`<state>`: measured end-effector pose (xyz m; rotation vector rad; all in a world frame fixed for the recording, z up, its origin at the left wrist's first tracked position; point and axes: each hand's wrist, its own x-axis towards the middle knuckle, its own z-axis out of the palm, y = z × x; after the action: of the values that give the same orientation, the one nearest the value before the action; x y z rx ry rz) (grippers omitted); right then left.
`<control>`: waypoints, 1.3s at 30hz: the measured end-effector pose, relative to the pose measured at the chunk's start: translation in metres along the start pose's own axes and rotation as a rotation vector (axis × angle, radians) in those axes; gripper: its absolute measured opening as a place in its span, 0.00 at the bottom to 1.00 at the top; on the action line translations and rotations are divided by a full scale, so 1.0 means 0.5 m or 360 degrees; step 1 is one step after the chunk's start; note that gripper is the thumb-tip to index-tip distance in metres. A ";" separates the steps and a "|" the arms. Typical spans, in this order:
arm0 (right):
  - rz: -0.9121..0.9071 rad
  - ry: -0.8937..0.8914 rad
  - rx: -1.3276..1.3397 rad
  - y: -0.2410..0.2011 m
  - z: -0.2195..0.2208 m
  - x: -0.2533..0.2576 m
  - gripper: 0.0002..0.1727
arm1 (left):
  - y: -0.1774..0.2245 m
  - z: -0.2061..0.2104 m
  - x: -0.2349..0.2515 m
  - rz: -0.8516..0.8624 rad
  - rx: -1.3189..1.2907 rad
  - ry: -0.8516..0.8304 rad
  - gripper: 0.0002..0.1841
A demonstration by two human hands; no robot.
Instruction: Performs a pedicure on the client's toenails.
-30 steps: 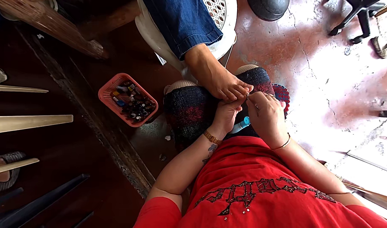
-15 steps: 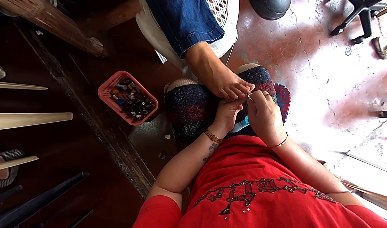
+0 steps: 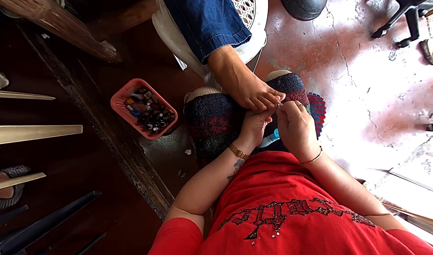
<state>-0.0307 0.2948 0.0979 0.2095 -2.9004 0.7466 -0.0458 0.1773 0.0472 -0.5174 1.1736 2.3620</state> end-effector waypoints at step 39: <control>0.0153 -0.0500 0.0915 0.314 0.007 -0.023 0.22 | 0.072 -0.277 -0.227 0.1141 0.2402 0.0849 0.24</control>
<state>-0.0465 0.4304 0.0193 0.2658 -2.9020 1.6930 0.0463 0.0197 0.0500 -0.1263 3.1920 0.9847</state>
